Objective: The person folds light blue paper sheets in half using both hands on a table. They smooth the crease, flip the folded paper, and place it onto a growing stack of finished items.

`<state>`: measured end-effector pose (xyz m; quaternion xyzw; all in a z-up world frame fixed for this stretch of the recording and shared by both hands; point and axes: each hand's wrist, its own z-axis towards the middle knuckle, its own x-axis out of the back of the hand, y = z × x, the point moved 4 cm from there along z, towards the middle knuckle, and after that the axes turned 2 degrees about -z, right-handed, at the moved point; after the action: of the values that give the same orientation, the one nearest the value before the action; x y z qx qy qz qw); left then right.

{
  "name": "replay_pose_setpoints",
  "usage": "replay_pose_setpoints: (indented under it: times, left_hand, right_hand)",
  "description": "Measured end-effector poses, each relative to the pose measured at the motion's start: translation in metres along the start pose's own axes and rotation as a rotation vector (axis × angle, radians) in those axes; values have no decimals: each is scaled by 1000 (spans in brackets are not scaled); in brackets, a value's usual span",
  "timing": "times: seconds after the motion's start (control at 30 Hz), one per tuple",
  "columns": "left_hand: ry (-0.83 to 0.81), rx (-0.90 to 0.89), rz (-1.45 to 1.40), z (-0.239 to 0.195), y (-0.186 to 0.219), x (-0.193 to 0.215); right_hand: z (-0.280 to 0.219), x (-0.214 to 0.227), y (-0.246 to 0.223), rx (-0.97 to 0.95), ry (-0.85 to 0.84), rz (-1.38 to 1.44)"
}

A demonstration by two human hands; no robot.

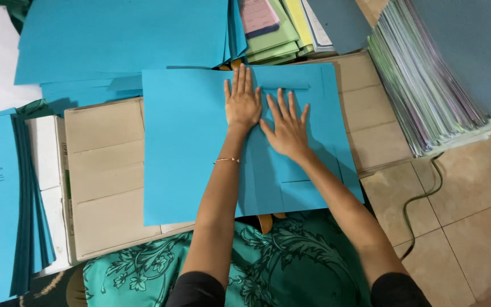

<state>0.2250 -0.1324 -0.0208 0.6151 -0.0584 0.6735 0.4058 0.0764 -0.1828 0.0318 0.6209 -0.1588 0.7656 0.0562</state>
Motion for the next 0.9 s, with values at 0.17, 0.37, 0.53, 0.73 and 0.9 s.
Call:
replay_pose_setpoints:
  times: [0.17, 0.37, 0.53, 0.73, 0.9]
  left_hand:
    - [-26, 10, 4, -1, 1, 3]
    - [-54, 12, 48, -1, 3, 5]
    - [-33, 13, 47, -1, 1, 4]
    - [81, -31, 3, -1, 1, 3]
    - [66, -37, 9, 0, -1, 2]
  right_hand:
    - [9, 10, -3, 12, 75, 49]
    - [52, -2, 15, 8, 157, 50]
    - [95, -35, 37, -12, 188, -40]
    - [115, -10, 34, -175, -20, 59]
    - [108, -3, 38, -277, -32, 107]
